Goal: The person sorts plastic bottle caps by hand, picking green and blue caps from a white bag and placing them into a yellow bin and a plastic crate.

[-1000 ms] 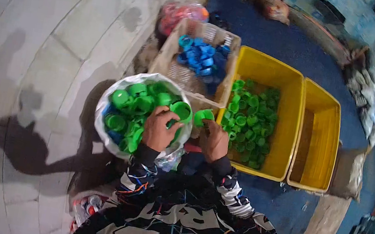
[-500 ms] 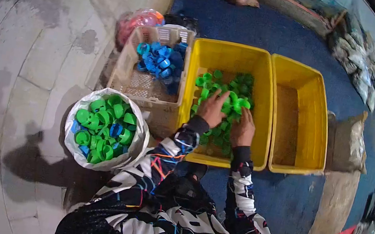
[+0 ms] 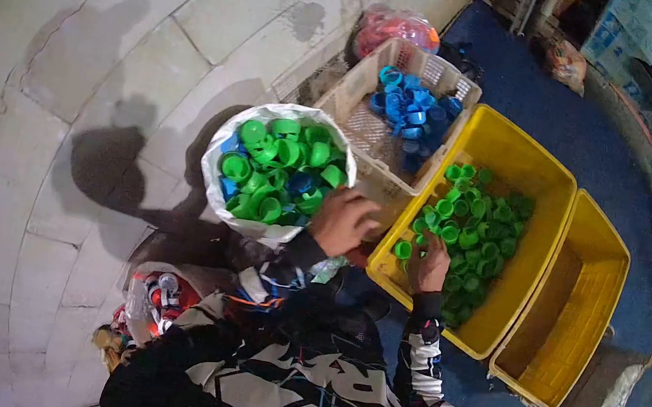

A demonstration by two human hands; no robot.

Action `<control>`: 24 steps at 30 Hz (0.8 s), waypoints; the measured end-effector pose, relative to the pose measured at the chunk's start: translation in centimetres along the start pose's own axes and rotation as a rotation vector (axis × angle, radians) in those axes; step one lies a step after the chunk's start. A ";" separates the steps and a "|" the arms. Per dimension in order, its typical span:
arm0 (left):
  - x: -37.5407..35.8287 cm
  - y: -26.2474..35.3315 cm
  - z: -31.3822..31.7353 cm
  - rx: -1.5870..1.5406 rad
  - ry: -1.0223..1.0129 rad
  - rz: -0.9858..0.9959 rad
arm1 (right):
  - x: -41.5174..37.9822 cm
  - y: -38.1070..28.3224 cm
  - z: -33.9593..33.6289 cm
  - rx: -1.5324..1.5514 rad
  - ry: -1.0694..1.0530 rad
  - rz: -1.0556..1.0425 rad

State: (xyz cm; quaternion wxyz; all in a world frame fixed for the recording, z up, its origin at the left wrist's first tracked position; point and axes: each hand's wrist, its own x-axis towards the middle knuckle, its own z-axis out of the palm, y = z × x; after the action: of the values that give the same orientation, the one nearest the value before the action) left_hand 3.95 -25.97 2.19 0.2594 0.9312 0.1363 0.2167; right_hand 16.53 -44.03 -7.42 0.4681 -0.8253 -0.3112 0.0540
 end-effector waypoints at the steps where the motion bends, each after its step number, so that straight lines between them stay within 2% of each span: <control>1: -0.6 -1.0 -2.3 0.021 0.036 -0.022 | 0.2 -2.7 0.3 0.038 -0.013 0.009; 4: -1.7 -6.4 -8.0 0.112 0.123 -0.079 | 1.0 -3.6 3.9 0.070 -0.015 -0.157; 5: -1.5 -8.2 -9.6 0.174 0.151 -0.100 | 1.5 -5.2 3.9 0.051 -0.096 -0.108; 6: -1.1 -10.0 -11.1 0.235 0.180 -0.120 | 2.3 -5.9 5.0 0.041 -0.084 -0.146; 8: 0.4 -15.7 -11.9 0.259 0.364 -0.065 | 4.4 -7.0 7.6 0.018 -0.066 -0.219; 10: 2.3 -18.3 -14.0 0.451 0.334 -0.084 | 7.4 -11.3 9.4 0.064 0.005 -0.268; 11: 3.5 -21.2 -13.6 0.418 0.324 -0.056 | 9.2 -12.2 11.1 0.043 0.016 -0.254; 12: 4.3 -23.4 -12.8 0.421 0.259 -0.119 | 10.9 -12.7 13.0 0.020 0.026 -0.241; 14: 5.4 -27.2 -11.0 0.428 0.122 -0.247 | 13.8 -13.9 18.3 -0.120 0.215 -0.264; 17: 6.4 -29.2 -9.9 0.556 0.062 -0.227 | 15.6 -14.2 23.1 -0.534 0.039 0.017; 18: 6.7 -29.5 -9.9 0.584 0.042 -0.214 | 15.6 -14.3 23.3 -0.565 0.044 -0.009; 20: 7.3 -30.4 -10.0 0.549 -0.017 -0.217 | 15.4 -14.1 23.1 -0.624 0.054 -0.055; 22: 8.3 -32.0 -9.9 0.418 -0.092 -0.250 | 16.3 -14.6 22.1 -0.567 -0.152 0.042; 23: 8.6 -34.1 -9.0 0.363 -0.076 -0.162 | 17.5 -14.6 21.6 -0.536 -0.246 0.089; 24: 9.6 -35.3 -9.5 0.285 -0.239 -0.263 | 19.5 -11.8 22.4 -0.426 -0.366 0.104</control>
State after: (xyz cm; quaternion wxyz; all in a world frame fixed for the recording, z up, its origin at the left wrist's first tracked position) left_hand 2.82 10.84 -6.40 0.1654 0.9517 0.2541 0.0475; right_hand 18.18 -12.09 -6.37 0.2167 -0.8966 -0.3518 0.1594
